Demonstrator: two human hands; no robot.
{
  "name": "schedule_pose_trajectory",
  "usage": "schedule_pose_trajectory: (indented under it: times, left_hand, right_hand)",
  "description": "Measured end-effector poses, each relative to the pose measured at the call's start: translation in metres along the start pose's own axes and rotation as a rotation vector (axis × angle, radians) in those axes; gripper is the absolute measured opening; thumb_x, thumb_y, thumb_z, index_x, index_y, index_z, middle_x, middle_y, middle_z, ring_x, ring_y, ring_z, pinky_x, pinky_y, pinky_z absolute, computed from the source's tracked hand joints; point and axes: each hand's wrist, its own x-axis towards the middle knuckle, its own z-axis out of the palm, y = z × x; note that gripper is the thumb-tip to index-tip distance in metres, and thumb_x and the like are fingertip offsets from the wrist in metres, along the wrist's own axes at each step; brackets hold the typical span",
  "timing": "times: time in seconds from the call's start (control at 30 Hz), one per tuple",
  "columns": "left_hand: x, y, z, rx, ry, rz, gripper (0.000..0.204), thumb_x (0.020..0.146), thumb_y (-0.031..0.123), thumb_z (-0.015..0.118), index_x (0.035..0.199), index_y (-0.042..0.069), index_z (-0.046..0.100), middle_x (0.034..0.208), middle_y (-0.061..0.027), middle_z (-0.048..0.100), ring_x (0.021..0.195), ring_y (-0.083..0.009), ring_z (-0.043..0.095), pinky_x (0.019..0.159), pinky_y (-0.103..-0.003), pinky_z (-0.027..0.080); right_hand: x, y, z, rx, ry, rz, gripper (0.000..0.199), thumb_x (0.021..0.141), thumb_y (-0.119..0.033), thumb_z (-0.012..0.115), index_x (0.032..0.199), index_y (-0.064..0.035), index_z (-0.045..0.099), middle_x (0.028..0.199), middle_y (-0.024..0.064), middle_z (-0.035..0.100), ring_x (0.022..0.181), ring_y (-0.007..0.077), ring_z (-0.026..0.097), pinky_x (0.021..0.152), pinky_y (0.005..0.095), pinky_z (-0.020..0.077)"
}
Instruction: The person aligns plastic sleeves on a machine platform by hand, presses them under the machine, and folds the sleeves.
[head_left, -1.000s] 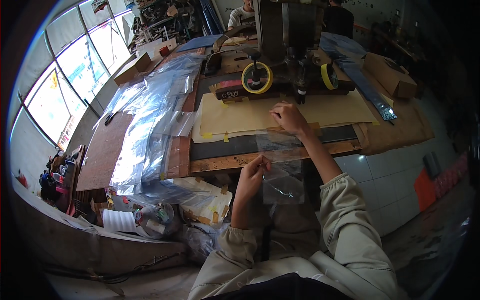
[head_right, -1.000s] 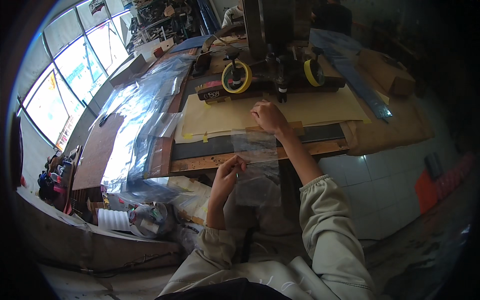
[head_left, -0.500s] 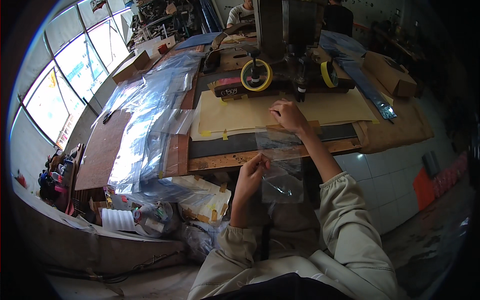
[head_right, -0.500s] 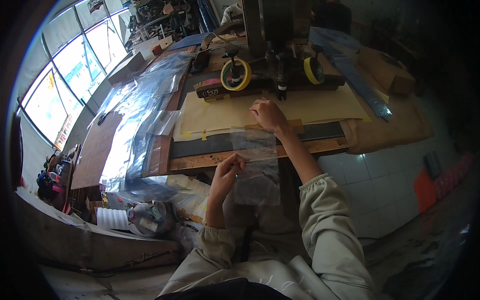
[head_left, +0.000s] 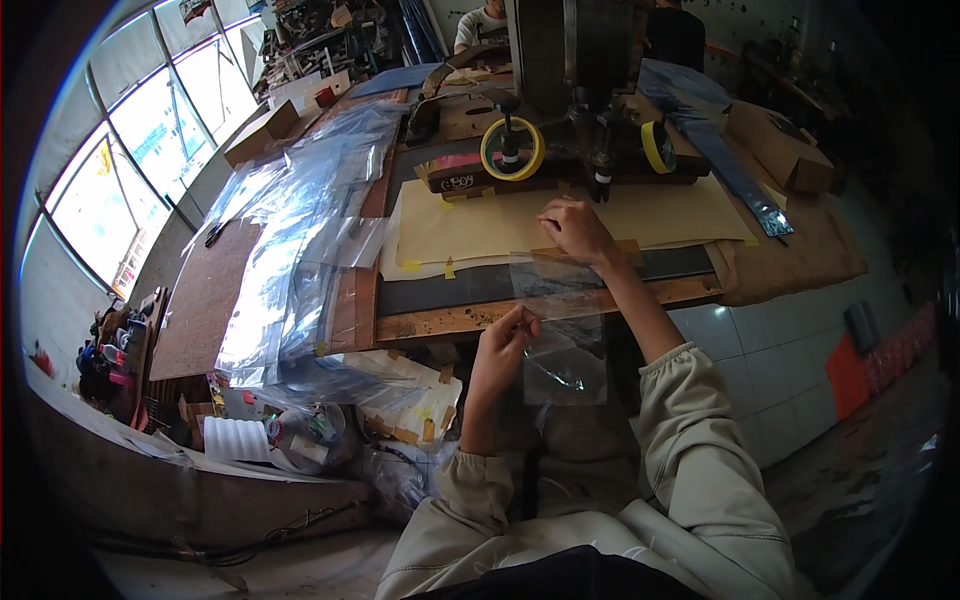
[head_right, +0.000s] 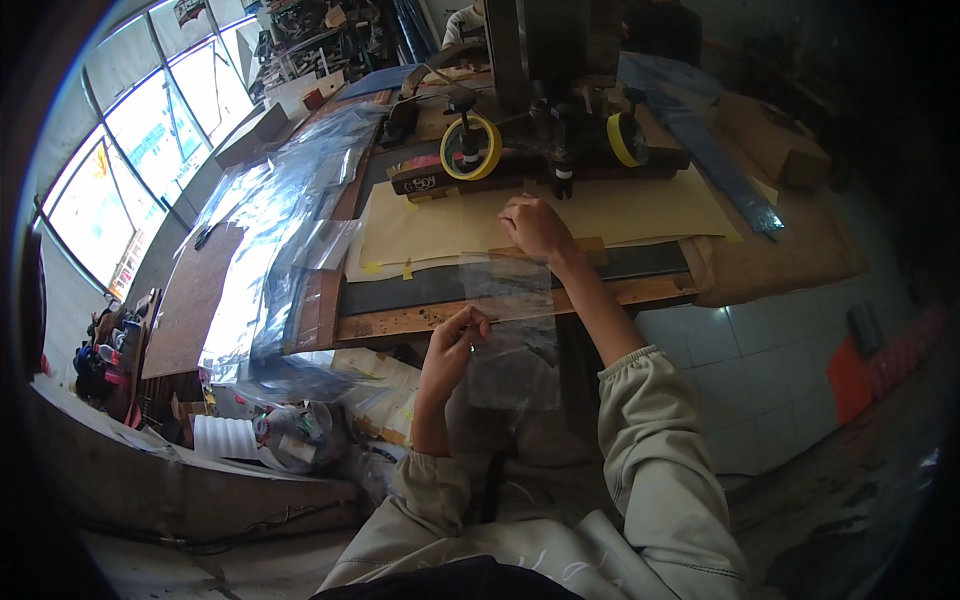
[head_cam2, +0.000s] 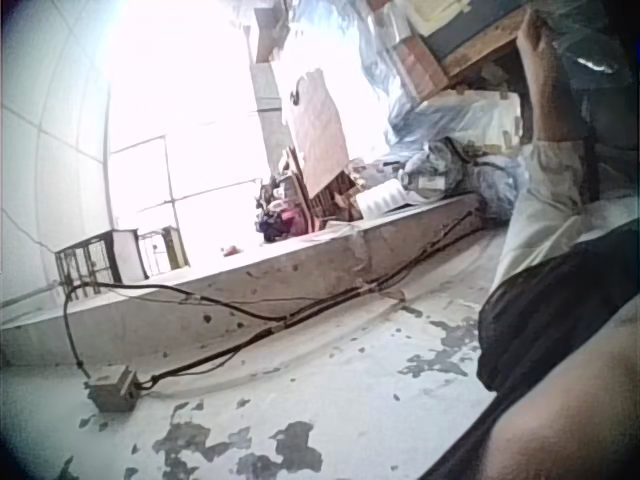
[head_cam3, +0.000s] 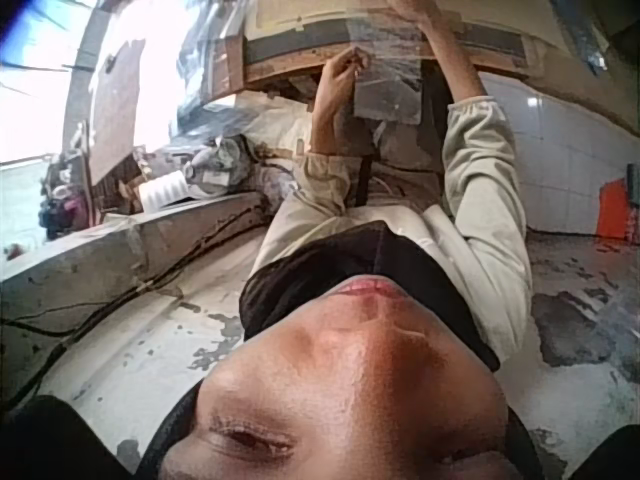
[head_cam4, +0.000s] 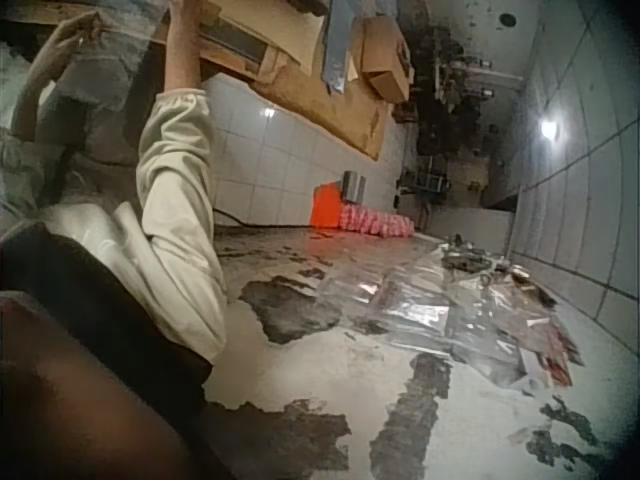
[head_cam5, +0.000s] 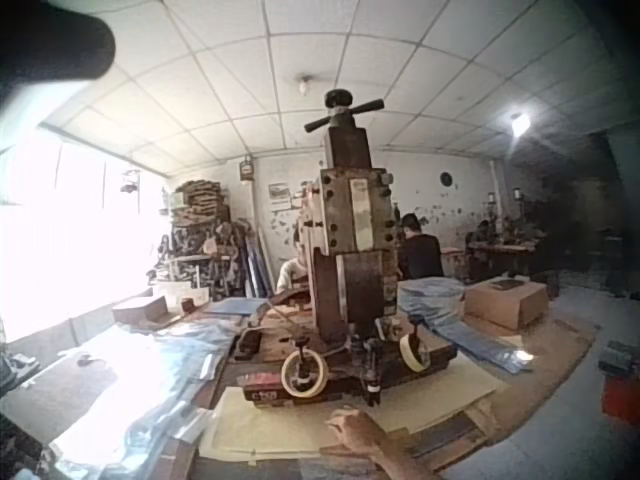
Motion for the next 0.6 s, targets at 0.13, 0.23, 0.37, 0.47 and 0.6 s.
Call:
schedule_pose_trajectory:
  times: [0.13, 0.23, 0.37, 0.47, 0.6]
  left_hand:
    - [0.0002, 0.0008, 0.0001, -0.017, -0.009, -0.002, 0.012, 0.084, 0.002, 0.041, 0.074, 0.004, 0.048, 0.073, 0.0028, 0.046, 0.072, -0.0061, 0.040, 0.068, -0.019, 0.031]
    - [0.0003, -0.0016, -0.0005, -0.027, -0.007, 0.003, 0.012, 0.084, 0.002, 0.041, 0.074, 0.004, 0.048, 0.073, 0.0028, 0.046, 0.072, -0.0060, 0.040, 0.068, -0.019, 0.031]
    - [0.0005, -0.0005, -0.0001, -0.016, -0.011, 0.000, 0.012, 0.083, 0.001, 0.040, 0.074, 0.004, 0.048, 0.073, 0.0027, 0.046, 0.072, -0.0061, 0.040, 0.068, -0.019, 0.032]
    - [0.0010, -0.0034, -0.0008, -0.007, -0.014, 0.011, 0.011, 0.082, 0.001, 0.041, 0.074, 0.004, 0.048, 0.073, 0.0028, 0.046, 0.072, -0.0061, 0.039, 0.068, -0.019, 0.032]
    - [0.0006, -0.0022, -0.0003, -0.010, -0.017, 0.010, 0.010, 0.082, 0.001, 0.042, 0.074, 0.004, 0.048, 0.072, 0.0029, 0.045, 0.071, -0.0063, 0.039, 0.068, -0.019, 0.032]
  right_hand:
    - [0.0001, 0.0001, -0.0001, -0.008, -0.001, -0.002, 0.009, 0.073, -0.006, 0.060, 0.076, 0.0007, 0.065, 0.078, 0.0129, 0.063, 0.078, 0.0285, 0.059, 0.072, 0.0342, 0.0473]
    - [0.0002, -0.0011, 0.0005, -0.003, -0.006, 0.017, 0.009, 0.073, -0.006, 0.060, 0.077, 0.0005, 0.065, 0.079, 0.0128, 0.063, 0.079, 0.0283, 0.059, 0.073, 0.0343, 0.0472]
    - [-0.0003, -0.0010, 0.0001, -0.002, -0.004, 0.019, 0.009, 0.073, -0.006, 0.060, 0.077, 0.0003, 0.065, 0.080, 0.0123, 0.063, 0.080, 0.0278, 0.059, 0.073, 0.0344, 0.0472]
    - [-0.0005, -0.0019, 0.0000, 0.005, -0.005, 0.026, 0.009, 0.073, -0.005, 0.060, 0.077, 0.0002, 0.064, 0.080, 0.0119, 0.063, 0.080, 0.0276, 0.059, 0.073, 0.0346, 0.0472]
    - [-0.0010, -0.0017, -0.0002, 0.007, -0.002, 0.032, 0.009, 0.073, -0.005, 0.059, 0.077, 0.0004, 0.064, 0.080, 0.0118, 0.063, 0.080, 0.0278, 0.059, 0.074, 0.0346, 0.0472]
